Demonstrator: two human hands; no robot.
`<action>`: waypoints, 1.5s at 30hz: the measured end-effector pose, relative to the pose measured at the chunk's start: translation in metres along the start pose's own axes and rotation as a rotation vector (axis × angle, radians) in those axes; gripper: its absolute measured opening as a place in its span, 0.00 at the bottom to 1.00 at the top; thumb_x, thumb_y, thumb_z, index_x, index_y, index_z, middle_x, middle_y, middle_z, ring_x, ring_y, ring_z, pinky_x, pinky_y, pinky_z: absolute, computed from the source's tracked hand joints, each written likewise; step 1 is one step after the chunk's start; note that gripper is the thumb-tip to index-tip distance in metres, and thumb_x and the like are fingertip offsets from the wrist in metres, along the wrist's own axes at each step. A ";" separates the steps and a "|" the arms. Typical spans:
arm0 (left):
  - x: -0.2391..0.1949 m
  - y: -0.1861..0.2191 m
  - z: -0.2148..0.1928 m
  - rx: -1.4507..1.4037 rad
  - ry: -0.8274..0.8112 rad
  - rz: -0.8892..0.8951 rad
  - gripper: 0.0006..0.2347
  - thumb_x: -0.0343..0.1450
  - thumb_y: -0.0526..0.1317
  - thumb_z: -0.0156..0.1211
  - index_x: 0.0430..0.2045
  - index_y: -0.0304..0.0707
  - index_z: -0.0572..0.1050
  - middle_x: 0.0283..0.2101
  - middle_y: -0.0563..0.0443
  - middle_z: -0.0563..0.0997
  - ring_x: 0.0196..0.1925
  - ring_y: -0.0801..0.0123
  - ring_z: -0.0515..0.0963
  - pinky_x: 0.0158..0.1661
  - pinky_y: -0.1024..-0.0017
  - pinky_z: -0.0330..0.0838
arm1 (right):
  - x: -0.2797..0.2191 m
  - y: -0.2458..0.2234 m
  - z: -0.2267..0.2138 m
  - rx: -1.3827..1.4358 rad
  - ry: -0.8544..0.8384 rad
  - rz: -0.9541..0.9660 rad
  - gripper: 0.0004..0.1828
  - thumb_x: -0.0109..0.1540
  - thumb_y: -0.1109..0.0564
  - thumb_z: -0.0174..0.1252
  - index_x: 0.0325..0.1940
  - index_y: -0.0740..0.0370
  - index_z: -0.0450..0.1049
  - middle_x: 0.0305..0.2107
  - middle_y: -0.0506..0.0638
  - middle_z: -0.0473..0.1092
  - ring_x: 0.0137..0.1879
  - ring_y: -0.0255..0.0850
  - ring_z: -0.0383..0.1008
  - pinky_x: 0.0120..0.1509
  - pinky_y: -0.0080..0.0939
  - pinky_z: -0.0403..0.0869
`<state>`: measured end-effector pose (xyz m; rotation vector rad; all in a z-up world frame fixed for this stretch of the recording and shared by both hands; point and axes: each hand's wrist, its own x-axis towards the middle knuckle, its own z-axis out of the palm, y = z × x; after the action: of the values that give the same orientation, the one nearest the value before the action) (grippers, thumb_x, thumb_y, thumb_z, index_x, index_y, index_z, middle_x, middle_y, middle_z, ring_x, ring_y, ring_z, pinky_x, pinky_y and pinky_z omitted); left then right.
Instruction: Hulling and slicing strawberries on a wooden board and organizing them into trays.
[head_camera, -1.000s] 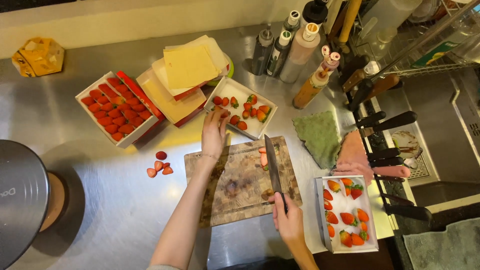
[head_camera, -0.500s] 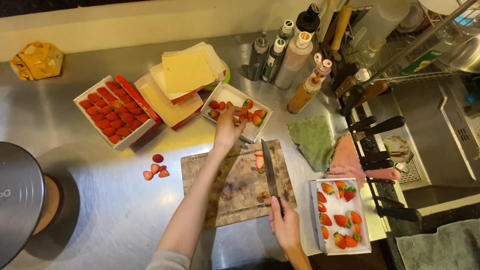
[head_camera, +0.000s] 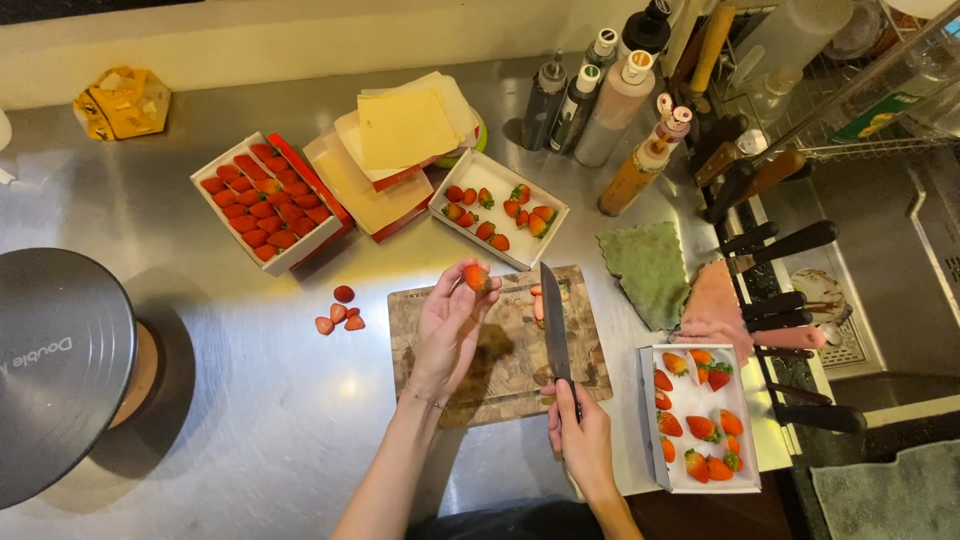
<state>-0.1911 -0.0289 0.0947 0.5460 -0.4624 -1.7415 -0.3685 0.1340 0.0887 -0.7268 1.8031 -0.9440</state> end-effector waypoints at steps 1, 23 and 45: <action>-0.004 -0.003 -0.003 0.000 -0.003 0.000 0.24 0.78 0.33 0.69 0.71 0.24 0.71 0.68 0.29 0.82 0.63 0.47 0.86 0.68 0.59 0.82 | -0.002 0.002 -0.002 0.002 0.002 -0.002 0.27 0.80 0.42 0.50 0.47 0.62 0.87 0.19 0.47 0.70 0.18 0.37 0.66 0.29 0.40 0.67; 0.031 -0.123 -0.067 1.667 -0.163 0.263 0.13 0.85 0.44 0.57 0.54 0.35 0.85 0.56 0.42 0.84 0.57 0.51 0.83 0.57 0.53 0.81 | -0.024 0.051 -0.082 -0.019 0.244 0.056 0.30 0.81 0.40 0.47 0.48 0.63 0.87 0.19 0.47 0.69 0.18 0.38 0.66 0.28 0.42 0.66; 0.198 -0.109 -0.091 2.430 -0.142 0.261 0.30 0.75 0.67 0.74 0.54 0.38 0.79 0.39 0.45 0.86 0.46 0.55 0.83 0.39 0.60 0.84 | 0.063 0.074 -0.041 -0.570 0.396 0.005 0.34 0.73 0.31 0.54 0.73 0.55 0.77 0.61 0.51 0.76 0.64 0.56 0.82 0.66 0.61 0.78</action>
<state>-0.2626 -0.1985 -0.0641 1.7361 -2.5075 -0.0692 -0.4360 0.1339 0.0076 -0.9245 2.4694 -0.5904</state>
